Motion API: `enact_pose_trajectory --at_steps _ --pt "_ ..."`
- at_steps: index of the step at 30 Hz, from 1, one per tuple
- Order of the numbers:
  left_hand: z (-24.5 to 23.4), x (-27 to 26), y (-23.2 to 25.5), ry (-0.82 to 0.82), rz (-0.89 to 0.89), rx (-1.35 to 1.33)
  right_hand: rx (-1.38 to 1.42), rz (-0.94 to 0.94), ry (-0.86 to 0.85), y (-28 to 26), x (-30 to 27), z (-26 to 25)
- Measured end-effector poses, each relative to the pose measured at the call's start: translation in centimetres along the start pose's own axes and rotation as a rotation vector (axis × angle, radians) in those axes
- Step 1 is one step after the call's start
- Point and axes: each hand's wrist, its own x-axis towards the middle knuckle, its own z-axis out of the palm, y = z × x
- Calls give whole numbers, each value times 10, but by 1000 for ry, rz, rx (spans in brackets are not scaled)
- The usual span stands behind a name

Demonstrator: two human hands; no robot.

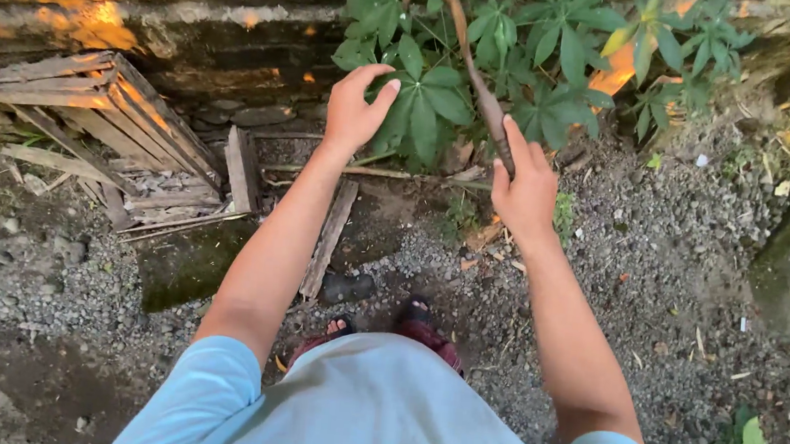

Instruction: Using a sickle to prune or trim leaves and branches from a bush.

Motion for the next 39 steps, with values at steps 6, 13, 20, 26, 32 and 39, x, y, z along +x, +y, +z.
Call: enact_pose_trajectory --at_steps 6,13,20,26,32,39 --pt "14 20 -34 120 -125 -129 7 2 -59 17 -3 -14" --pt "53 76 -165 328 -369 -218 55 -52 -44 30 16 -23" --pt "47 85 -156 256 -478 -330 91 -34 -156 54 23 -33" --pt "38 58 -159 238 -413 -361 126 -36 -180 60 30 -30" --pt "11 33 -156 259 -408 -394 215 -15 -203 63 29 -29" --pt "6 -46 -187 354 -383 -117 438 -51 -216 64 20 -22"
